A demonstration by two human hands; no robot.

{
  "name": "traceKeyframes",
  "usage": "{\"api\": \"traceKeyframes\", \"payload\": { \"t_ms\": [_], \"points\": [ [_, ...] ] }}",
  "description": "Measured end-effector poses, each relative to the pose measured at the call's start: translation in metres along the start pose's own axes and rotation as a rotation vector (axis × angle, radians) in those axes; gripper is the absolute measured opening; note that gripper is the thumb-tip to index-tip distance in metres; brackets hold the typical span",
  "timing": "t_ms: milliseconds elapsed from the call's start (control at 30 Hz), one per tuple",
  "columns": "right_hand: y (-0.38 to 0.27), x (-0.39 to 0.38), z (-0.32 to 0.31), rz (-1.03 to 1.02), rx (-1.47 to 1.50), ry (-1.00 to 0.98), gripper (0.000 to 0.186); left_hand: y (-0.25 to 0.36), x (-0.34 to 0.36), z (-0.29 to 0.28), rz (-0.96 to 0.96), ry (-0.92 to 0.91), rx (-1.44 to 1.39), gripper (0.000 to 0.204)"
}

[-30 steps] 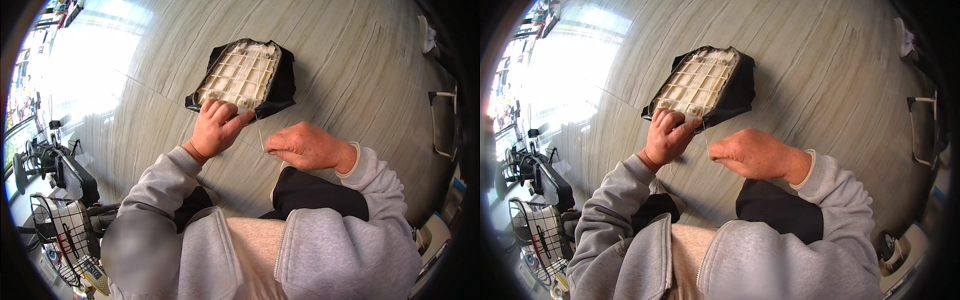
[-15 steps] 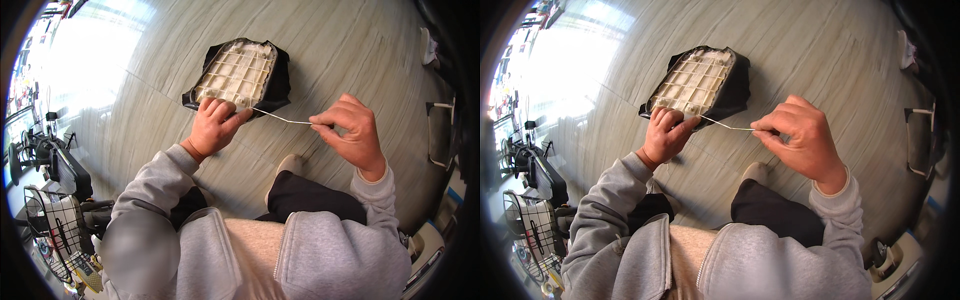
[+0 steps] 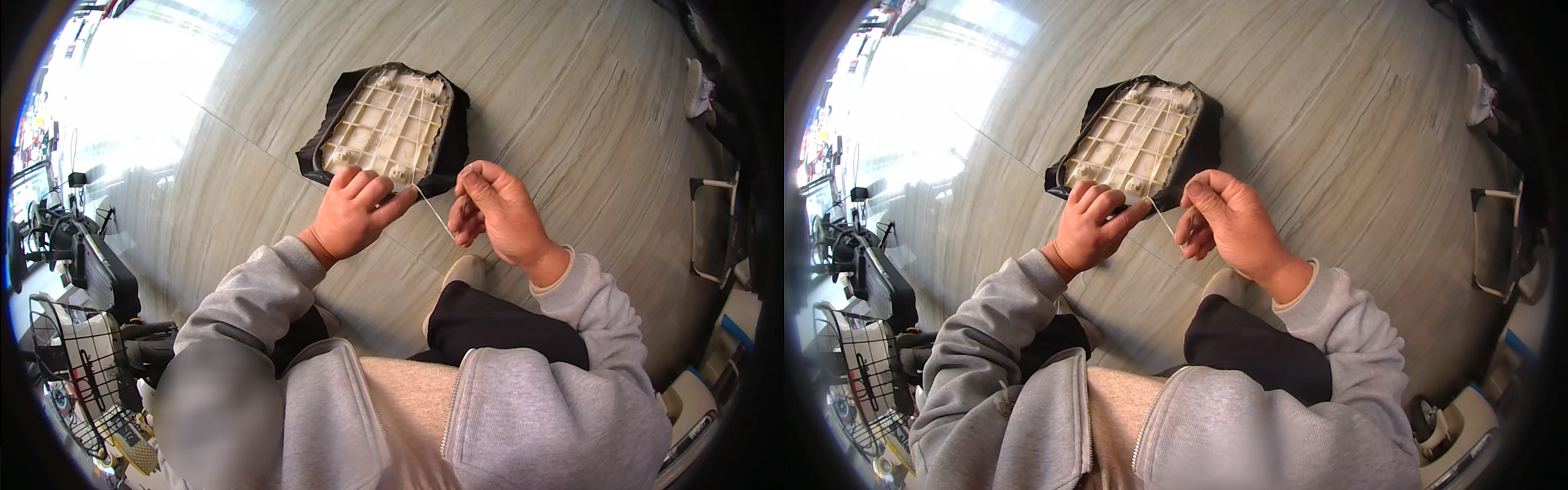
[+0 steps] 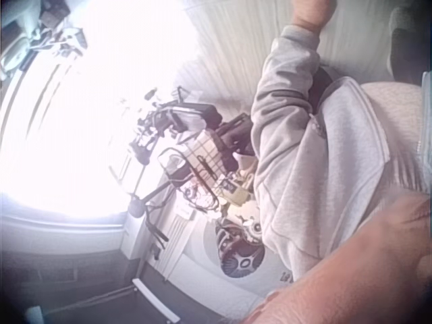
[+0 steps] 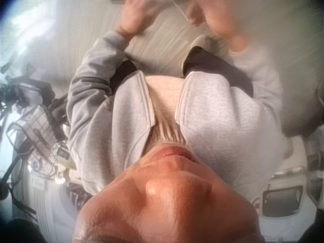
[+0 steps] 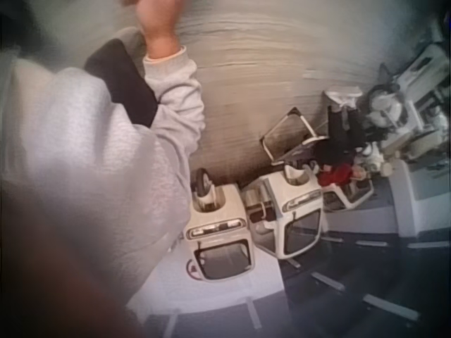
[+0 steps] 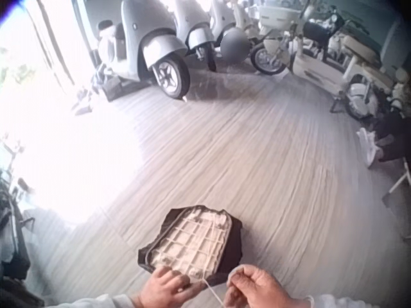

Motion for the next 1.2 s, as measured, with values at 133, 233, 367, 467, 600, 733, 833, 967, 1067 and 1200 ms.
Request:
{"api": "traceKeyframes", "payload": {
  "t_ms": [133, 233, 367, 467, 600, 733, 833, 967, 1067, 1200],
  "points": [
    [0.02, 0.009, 0.004, 0.028, -0.108, 0.026, 0.029, 0.001, -0.004, 0.0, 0.023, -0.031, 0.001, 0.043],
    [0.029, 0.01, 0.006, 0.095, -0.168, -0.029, 0.022, 0.001, -0.006, 0.001, 0.024, -0.038, -0.007, 0.045],
    [0.027, 0.009, 0.006, 0.03, -0.274, -0.042, 0.023, 0.001, -0.008, 0.0, 0.018, -0.053, -0.006, 0.044],
    [0.022, 0.009, 0.006, -0.061, -0.318, 0.027, 0.024, 0.0, -0.009, 0.0, 0.028, -0.058, -0.006, 0.042],
    [0.019, 0.007, 0.005, 0.013, -0.318, 0.044, 0.024, 0.0, -0.011, 0.001, 0.031, -0.072, 0.002, 0.041],
    [0.022, 0.004, 0.008, 0.097, -0.231, 0.026, 0.024, 0.0, -0.011, 0.001, 0.034, -0.079, 0.003, 0.043],
    [0.024, 0.003, 0.01, 0.172, -0.243, -0.026, 0.025, 0.0, -0.011, 0.0, 0.028, -0.082, 0.002, 0.044],
    [0.024, 0.003, 0.011, 0.197, -0.244, -0.111, 0.027, 0.0, -0.011, 0.0, 0.026, -0.068, 0.001, 0.044],
    [0.023, 0.002, 0.012, 0.207, -0.242, -0.128, 0.027, 0.0, -0.012, 0.0, 0.029, -0.064, -0.001, 0.045],
    [0.021, 0.002, 0.012, 0.264, -0.213, -0.133, 0.028, -0.001, -0.013, 0.0, 0.034, -0.068, -0.008, 0.045]
  ]
}}
Point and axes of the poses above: each hand's wrist, its own x-axis towards the middle knuckle, its own z-axis out of the palm, y = z × x, the point moved 2 cm from there along x, towards the middle knuckle, and after that the axes turned 14 degrees about y, right-handed, at the moved point
